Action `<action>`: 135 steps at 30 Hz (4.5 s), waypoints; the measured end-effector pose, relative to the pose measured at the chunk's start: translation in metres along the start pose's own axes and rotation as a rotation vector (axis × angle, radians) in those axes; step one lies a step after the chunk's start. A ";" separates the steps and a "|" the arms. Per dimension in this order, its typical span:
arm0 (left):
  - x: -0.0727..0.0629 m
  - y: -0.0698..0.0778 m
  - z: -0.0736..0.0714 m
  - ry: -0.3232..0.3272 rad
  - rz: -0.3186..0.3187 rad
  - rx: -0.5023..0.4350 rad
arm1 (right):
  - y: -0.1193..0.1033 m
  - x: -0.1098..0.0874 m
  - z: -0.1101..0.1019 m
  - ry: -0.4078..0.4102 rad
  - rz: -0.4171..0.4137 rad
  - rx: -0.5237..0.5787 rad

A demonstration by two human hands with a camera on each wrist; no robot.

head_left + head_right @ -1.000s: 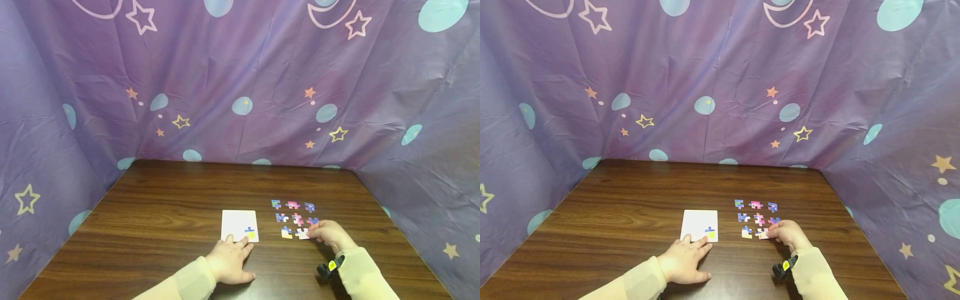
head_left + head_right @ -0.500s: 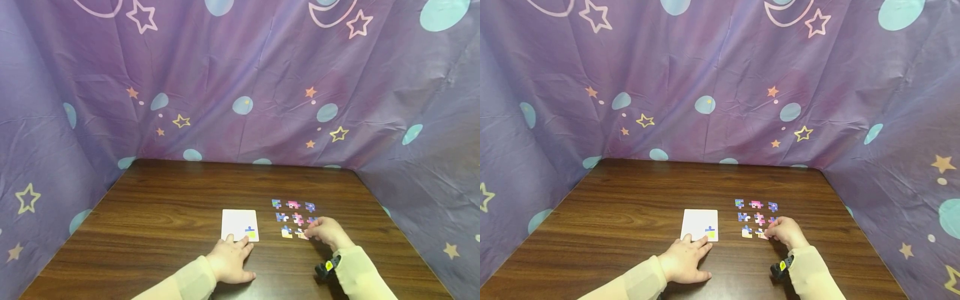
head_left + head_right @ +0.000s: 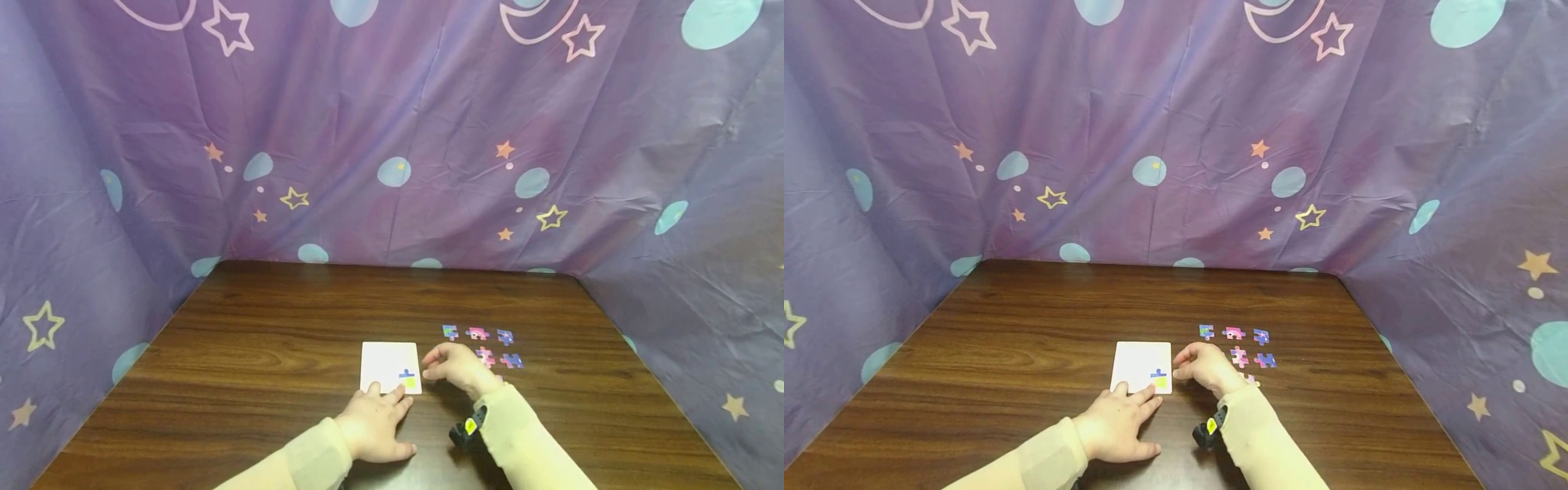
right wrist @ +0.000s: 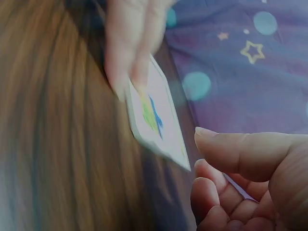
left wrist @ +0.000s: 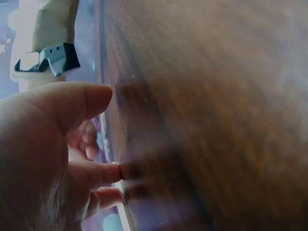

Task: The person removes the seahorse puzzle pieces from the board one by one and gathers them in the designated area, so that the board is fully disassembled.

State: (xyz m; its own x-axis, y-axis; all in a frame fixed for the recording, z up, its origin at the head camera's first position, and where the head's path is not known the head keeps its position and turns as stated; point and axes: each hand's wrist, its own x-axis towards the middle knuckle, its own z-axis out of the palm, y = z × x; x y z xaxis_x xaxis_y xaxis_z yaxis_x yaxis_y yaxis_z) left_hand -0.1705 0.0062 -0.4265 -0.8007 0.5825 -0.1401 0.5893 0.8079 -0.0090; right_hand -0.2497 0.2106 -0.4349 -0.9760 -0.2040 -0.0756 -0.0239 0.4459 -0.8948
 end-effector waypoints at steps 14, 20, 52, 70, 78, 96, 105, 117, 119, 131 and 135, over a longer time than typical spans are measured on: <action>0.001 0.000 0.002 0.006 0.002 0.003 | 0.002 0.012 0.037 -0.017 0.039 -0.006; -0.003 -0.002 0.003 0.010 0.017 -0.011 | 0.002 0.012 0.039 -0.011 0.057 -0.003; -0.005 -0.003 0.004 -0.049 -0.063 -0.044 | 0.000 0.010 0.038 0.013 0.041 -0.124; -0.006 -0.004 0.004 -0.040 -0.049 -0.049 | -0.001 0.010 0.040 0.010 0.045 -0.073; -0.006 -0.005 0.004 -0.038 -0.050 -0.054 | -0.001 0.012 0.042 0.018 0.047 -0.067; -0.006 -0.006 0.004 -0.045 -0.049 -0.057 | 0.002 0.010 0.045 0.042 0.010 0.015; -0.006 -0.007 0.004 -0.043 -0.043 -0.055 | 0.005 0.008 0.046 0.059 -0.047 0.005; -0.005 -0.006 0.005 -0.059 -0.046 -0.047 | 0.002 0.007 0.044 0.013 -0.025 0.039; -0.005 -0.006 0.006 -0.056 -0.045 -0.044 | 0.003 0.007 0.044 0.013 -0.028 0.045; -0.006 -0.006 0.005 -0.052 -0.043 -0.031 | 0.004 0.009 0.044 0.047 -0.045 0.050; -0.006 -0.006 0.005 -0.058 -0.044 -0.033 | 0.004 0.008 0.044 0.044 -0.038 0.069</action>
State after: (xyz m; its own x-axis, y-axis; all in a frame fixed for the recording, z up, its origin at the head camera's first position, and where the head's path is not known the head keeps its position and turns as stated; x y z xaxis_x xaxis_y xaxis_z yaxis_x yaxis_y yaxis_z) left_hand -0.1692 -0.0023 -0.4301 -0.8176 0.5409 -0.1972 0.5489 0.8357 0.0162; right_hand -0.2479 0.1724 -0.4579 -0.9834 -0.1800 -0.0229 -0.0476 0.3774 -0.9248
